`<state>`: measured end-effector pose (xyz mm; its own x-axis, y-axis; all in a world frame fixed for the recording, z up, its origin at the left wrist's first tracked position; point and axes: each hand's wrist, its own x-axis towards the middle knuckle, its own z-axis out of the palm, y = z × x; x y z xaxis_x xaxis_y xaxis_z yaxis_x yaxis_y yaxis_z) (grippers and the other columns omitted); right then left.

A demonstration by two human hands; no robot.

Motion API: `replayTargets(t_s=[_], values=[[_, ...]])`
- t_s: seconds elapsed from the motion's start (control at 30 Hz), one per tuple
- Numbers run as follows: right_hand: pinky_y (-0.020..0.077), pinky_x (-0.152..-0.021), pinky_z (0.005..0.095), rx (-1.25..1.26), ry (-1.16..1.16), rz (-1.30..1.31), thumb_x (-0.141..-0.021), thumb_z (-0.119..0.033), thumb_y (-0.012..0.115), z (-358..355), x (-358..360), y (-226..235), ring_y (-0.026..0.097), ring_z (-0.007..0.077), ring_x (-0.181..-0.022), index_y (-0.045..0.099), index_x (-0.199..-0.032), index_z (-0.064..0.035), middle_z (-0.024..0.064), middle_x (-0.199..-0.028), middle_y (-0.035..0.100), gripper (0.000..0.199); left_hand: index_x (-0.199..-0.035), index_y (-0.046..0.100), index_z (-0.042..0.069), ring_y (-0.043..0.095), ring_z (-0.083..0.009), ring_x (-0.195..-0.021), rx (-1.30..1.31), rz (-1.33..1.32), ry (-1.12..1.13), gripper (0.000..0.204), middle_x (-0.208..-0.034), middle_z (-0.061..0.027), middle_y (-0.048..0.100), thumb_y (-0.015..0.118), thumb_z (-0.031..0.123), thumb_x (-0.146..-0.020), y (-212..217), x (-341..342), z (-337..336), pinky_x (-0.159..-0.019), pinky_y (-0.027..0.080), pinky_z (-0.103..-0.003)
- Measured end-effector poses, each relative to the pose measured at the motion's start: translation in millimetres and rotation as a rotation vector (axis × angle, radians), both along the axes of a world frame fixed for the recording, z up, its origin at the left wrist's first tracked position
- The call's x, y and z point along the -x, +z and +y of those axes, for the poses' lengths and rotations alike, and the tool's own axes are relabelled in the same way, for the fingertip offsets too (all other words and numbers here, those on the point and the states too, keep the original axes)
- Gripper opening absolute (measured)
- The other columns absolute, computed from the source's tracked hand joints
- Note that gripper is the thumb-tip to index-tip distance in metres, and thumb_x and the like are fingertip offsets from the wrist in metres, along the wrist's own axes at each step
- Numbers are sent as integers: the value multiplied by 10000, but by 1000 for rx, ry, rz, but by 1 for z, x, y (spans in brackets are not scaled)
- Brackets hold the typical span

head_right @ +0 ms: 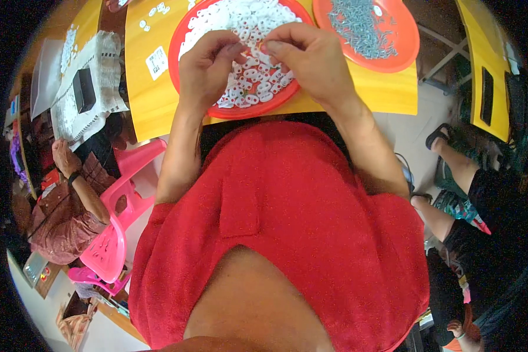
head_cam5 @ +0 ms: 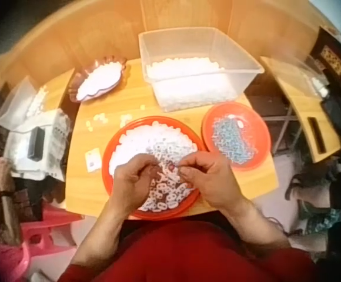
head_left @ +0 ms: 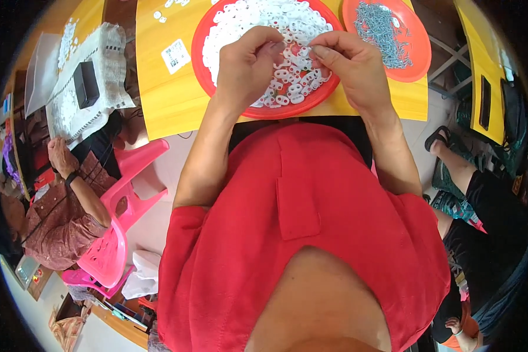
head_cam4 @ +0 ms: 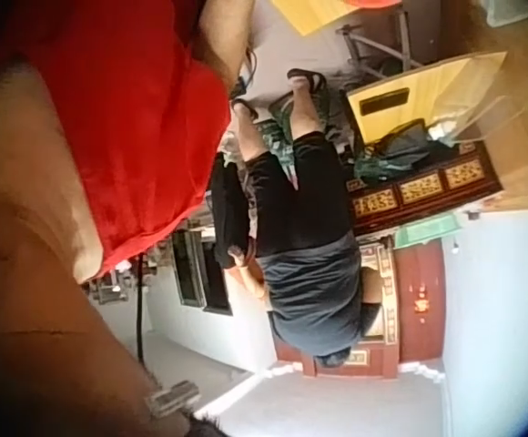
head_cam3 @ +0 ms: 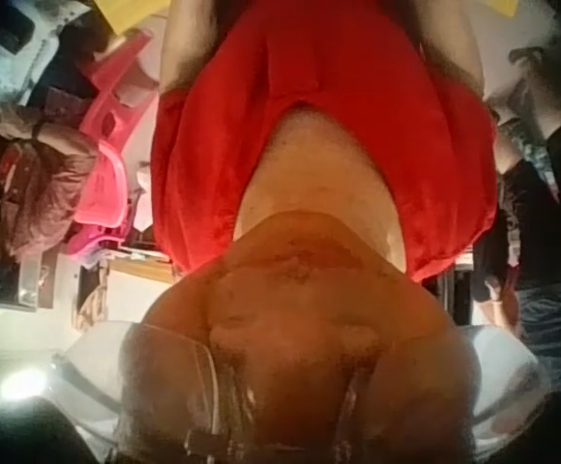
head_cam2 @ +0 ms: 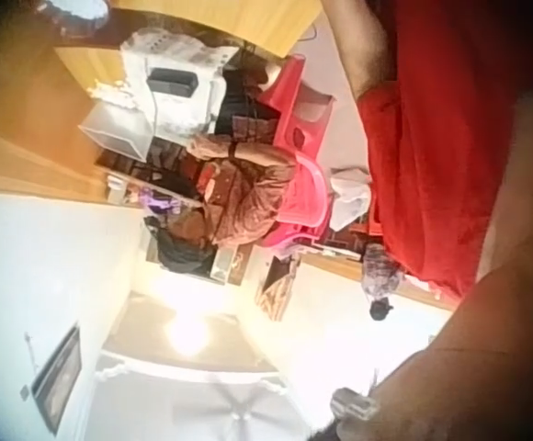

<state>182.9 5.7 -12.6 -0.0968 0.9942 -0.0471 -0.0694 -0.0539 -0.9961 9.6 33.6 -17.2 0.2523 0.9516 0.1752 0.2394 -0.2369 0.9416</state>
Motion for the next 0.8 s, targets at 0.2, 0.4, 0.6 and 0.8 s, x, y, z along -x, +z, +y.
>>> replayTargets(t_s=[0.2,0.4,0.6,0.8], values=[[459,-573,192,-25,-67,166,-802,-25,544,1,28,5,559,82,-631,586,-888,29,50,-730,603,110,-832,605,-6,595,-138,-663,-16,-221,26,99,-781,-82,621,551,-47,-760,0,3,-17,-600,477,-240],[485,-611,211,22,-63,224,-810,-26,537,-1,34,13,587,113,-674,578,-896,41,79,-751,610,116,-850,618,3,598,-144,-706,-134,-128,70,126,-790,-92,630,581,-40,-737,9,9,-23,-623,469,-232],[492,-614,222,67,-60,241,-817,-26,527,-3,42,18,597,141,-686,569,-905,52,97,-758,614,125,-814,614,4,584,-121,-655,-52,-126,103,105,-721,-72,613,592,-40,-722,11,19,-18,-597,461,-218],[465,-619,195,-51,-50,-50,-829,-39,528,-4,37,15,571,107,-684,589,-918,43,76,-803,610,136,-826,585,-30,570,-120,-609,353,-571,-9,81,-701,-75,589,595,-27,-746,12,27,-13,-528,458,-206]])
